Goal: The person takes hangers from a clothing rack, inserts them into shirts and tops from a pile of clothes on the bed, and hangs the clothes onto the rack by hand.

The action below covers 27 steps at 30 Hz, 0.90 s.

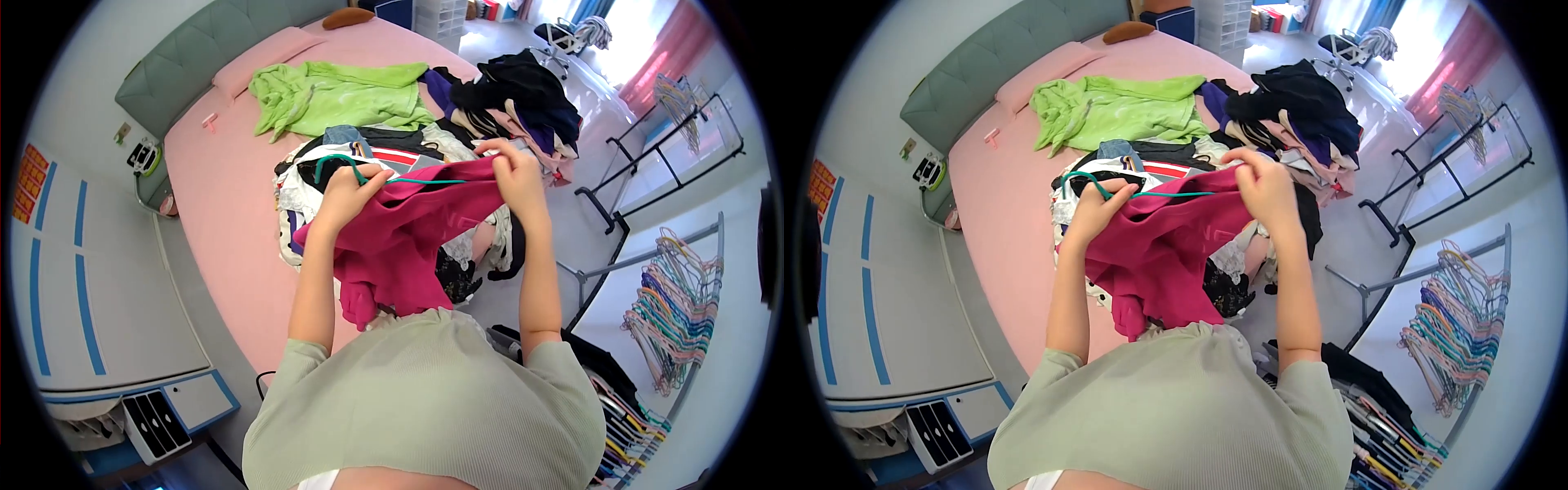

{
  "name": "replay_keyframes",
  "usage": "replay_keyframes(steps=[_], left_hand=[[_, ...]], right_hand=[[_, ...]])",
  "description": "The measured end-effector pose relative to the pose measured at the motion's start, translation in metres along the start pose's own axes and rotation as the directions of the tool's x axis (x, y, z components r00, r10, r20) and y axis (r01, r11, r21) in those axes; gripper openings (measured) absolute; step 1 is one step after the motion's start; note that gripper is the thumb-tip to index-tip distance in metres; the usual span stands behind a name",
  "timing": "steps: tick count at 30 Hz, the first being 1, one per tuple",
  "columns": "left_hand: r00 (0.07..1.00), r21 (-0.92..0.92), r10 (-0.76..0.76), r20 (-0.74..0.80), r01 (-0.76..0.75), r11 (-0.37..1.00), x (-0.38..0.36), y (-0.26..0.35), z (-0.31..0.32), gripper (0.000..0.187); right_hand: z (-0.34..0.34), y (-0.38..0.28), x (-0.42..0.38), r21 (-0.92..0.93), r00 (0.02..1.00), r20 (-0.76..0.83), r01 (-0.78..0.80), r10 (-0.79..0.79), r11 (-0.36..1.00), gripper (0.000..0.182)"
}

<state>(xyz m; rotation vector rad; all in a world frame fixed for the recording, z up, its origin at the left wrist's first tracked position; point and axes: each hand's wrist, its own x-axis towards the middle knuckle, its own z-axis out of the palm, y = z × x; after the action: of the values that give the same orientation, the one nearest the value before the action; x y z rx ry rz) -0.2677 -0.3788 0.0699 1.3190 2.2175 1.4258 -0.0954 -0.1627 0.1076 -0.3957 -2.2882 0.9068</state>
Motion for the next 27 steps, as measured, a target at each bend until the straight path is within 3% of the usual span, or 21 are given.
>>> replay_keyframes(steps=[2,6,10,12,16,20,22,23,27], left_hand=[[0.992,-0.156,-0.044,0.115,0.062,0.986,-0.003,0.012,-0.012,0.022],[0.984,-0.222,0.085,0.155,-0.049,0.974,-0.002,0.036,-0.005,0.021],[0.938,-0.150,0.190,0.288,-0.152,0.977,0.017,0.055,0.012,0.024],[0.942,-0.157,0.140,0.306,-0.095,0.983,0.023,0.074,0.024,0.021],[0.923,-0.092,0.260,0.282,-0.243,0.966,0.045,0.103,0.060,0.024],[0.888,-0.128,0.277,0.368,-0.247,0.961,0.073,0.118,0.101,0.023],[0.868,-0.248,0.305,0.391,-0.220,0.943,0.085,0.125,0.123,0.022],[0.865,-0.293,0.337,0.372,-0.235,0.927,0.088,0.130,0.135,0.021],[0.853,-0.235,0.349,0.389,-0.274,0.932,0.091,0.174,0.164,0.026]], right_hand=[[-0.017,0.005,-0.002,0.143,0.993,-0.101,-0.047,0.062,0.989,0.023],[-0.042,0.004,-0.013,0.065,0.986,-0.158,-0.048,0.058,0.997,0.021],[-0.077,-0.003,-0.027,-0.019,0.952,-0.295,-0.086,0.077,0.996,0.022],[-0.094,-0.010,-0.033,-0.044,0.935,-0.348,-0.084,0.064,0.995,0.022],[-0.129,-0.026,-0.052,-0.113,0.877,-0.472,-0.161,0.089,0.980,0.024],[-0.156,-0.028,-0.072,-0.194,0.894,-0.432,-0.221,0.119,0.956,0.022],[-0.165,-0.031,-0.080,-0.136,0.971,-0.156,-0.204,0.182,0.969,0.022],[-0.172,-0.021,-0.083,-0.204,0.973,-0.076,-0.229,0.218,0.952,0.027],[-0.191,0.004,-0.094,-0.356,0.965,-0.052,-0.260,0.259,0.898,0.026]])
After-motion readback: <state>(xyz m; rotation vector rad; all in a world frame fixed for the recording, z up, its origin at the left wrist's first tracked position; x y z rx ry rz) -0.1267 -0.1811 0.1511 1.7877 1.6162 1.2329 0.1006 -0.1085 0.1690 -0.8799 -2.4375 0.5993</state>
